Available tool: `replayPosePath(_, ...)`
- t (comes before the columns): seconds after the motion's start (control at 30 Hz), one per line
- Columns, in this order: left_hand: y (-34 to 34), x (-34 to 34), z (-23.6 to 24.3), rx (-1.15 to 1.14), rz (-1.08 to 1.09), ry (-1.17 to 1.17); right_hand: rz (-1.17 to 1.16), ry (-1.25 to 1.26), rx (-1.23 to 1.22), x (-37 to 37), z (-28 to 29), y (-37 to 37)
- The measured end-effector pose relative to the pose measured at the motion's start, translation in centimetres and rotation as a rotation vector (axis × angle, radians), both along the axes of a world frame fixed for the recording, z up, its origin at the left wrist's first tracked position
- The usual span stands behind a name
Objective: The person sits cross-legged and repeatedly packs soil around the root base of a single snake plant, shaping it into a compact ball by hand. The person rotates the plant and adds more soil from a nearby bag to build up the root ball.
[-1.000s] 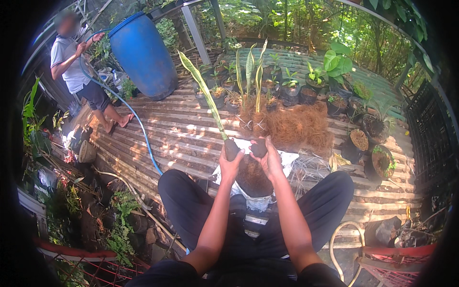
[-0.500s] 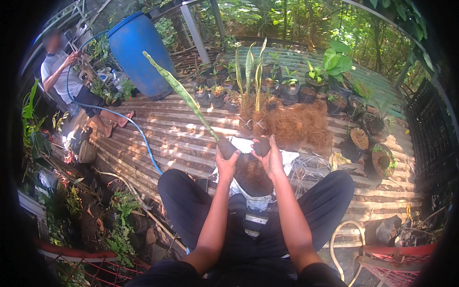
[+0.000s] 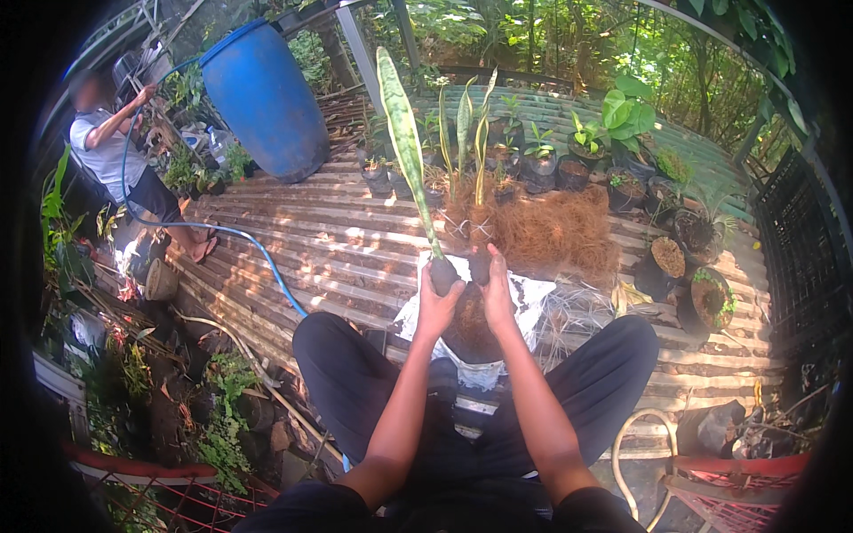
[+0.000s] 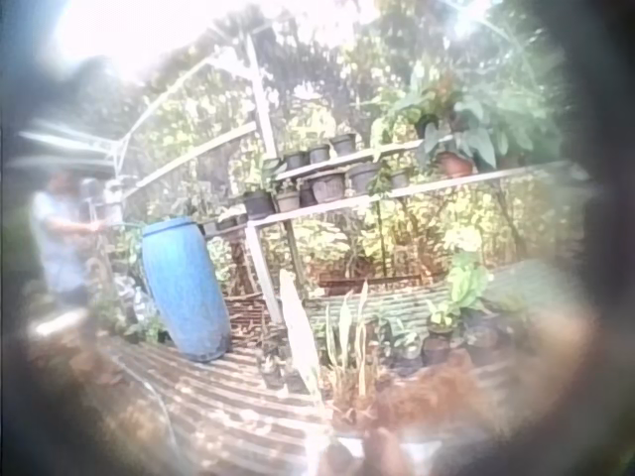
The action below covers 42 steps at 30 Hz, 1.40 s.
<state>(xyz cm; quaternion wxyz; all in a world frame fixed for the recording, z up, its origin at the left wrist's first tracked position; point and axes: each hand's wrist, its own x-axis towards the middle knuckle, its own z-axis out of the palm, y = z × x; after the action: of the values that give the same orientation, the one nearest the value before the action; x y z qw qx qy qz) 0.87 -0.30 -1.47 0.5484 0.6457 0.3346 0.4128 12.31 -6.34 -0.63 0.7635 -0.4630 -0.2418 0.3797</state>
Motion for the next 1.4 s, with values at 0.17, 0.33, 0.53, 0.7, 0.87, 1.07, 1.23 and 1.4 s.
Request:
replayPosePath(0.17, 0.1, 0.2, -1.6, 0.012, -0.043, 0.049, -0.094, -0.792, -0.021, -2.3, 0.9, -0.8)
replayPosePath(0.33, 0.3, -0.4, -0.9, 0.011, -0.027, 0.105, 0.014, -0.956, -0.071, -3.8, 2.1, -1.2)
replayPosePath(0.53, -0.2, -0.8, 1.5, 0.042, -0.012, 0.111, -0.085, -0.227, 0.067, -2.0, 1.2, 0.2)
replayPosePath(0.7, -0.8, -0.4, 0.3, 0.135, -0.264, 0.128, -0.082, -0.054, -0.125, -0.6, -0.5, 0.6)
replayPosePath(0.87, -1.9, 1.7, -2.4, 0.170, -0.070, 0.078, 0.028, 0.072, -0.246, -0.6, -1.0, 0.0)
replayPosePath(1.07, -3.5, 1.8, -1.4, -0.189, 0.208, -0.160, -0.053, 0.039, -0.252, -1.6, -1.2, 0.4)
replayPosePath(1.23, -2.6, 1.1, -0.4, -0.167, 0.157, -0.042, -0.181, 0.079, -0.234, -1.3, -0.4, 0.3)
replayPosePath(1.4, -3.1, 1.8, -1.3, -0.523, 0.056, -0.135, -0.276, 0.044, -0.166, -1.4, 0.4, 0.2)
